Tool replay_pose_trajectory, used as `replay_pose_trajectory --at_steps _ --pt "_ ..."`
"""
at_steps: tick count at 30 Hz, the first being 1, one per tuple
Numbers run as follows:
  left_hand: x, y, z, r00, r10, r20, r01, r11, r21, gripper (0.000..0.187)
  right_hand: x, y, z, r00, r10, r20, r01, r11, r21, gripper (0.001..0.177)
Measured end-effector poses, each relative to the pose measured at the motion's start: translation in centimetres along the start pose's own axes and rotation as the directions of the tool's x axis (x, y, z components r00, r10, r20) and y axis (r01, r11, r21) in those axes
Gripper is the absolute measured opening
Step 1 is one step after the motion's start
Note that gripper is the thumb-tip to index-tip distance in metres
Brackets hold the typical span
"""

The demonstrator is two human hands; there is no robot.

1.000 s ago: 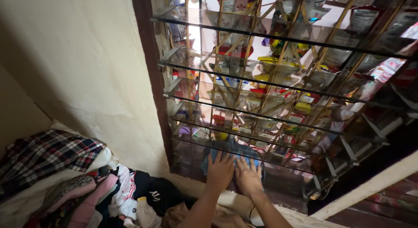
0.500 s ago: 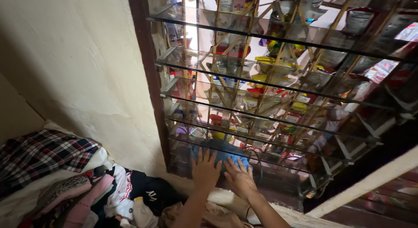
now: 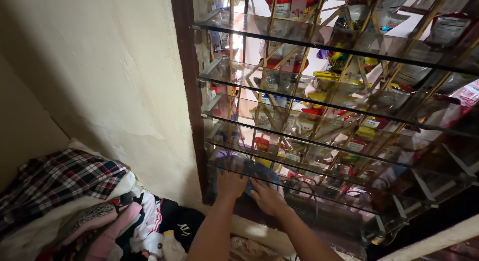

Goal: The person wrings a blue cloth in a bucket of water and wipes several glass louvre window slats by hand.

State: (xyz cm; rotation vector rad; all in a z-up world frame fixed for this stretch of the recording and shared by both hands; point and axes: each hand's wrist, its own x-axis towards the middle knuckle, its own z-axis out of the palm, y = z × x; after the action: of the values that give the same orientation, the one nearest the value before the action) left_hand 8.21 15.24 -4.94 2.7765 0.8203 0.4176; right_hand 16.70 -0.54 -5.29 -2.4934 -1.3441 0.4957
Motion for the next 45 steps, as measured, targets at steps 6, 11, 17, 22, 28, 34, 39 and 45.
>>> replay_pose_trajectory --at_steps 6,11,17,22,28,34,39,45 --pt "-0.4 0.2 0.3 1.000 -0.012 0.009 0.012 1.000 -0.001 0.059 -1.2 -2.4 -0.8 0.998 0.057 -0.008 -0.058 0.988 -0.142 0.059" --pt "-1.5 1.1 0.4 0.996 0.010 -0.083 -0.005 0.999 0.054 0.057 -4.1 -5.6 -2.2 0.990 0.143 -0.015 -0.144 0.975 -0.169 0.063" --pt "-4.0 3.5 -1.2 1.000 -0.010 0.013 0.010 1.000 0.013 0.054 -6.7 -4.0 -2.0 0.988 0.155 -0.025 -0.157 0.976 -0.154 0.059" --pt "-5.7 5.7 -1.1 1.000 0.010 0.029 -0.009 1.000 -0.030 0.050 -8.1 -0.4 0.3 0.982 0.097 -0.163 -0.124 0.979 -0.161 0.063" --pt "-7.9 8.3 3.0 0.975 0.110 -0.192 -0.142 0.977 -0.161 0.047 -9.9 4.3 3.0 0.742 -0.032 -0.670 0.095 0.994 0.058 0.043" --pt "-10.3 10.6 7.6 0.937 0.205 -0.284 -0.304 0.878 -0.369 0.032 -13.6 4.4 4.2 0.665 0.198 -0.720 0.033 0.955 0.293 0.026" --pt "-15.5 16.1 7.4 0.891 0.191 -0.412 -0.426 0.664 -0.614 0.029 -19.6 6.0 5.1 0.566 0.222 -0.794 0.027 0.958 0.287 0.027" --pt "-16.4 24.2 1.3 0.806 0.498 -0.321 -0.576 0.534 -0.619 0.036 -25.1 10.4 0.5 0.390 0.189 -0.901 -0.061 0.982 0.179 0.029"
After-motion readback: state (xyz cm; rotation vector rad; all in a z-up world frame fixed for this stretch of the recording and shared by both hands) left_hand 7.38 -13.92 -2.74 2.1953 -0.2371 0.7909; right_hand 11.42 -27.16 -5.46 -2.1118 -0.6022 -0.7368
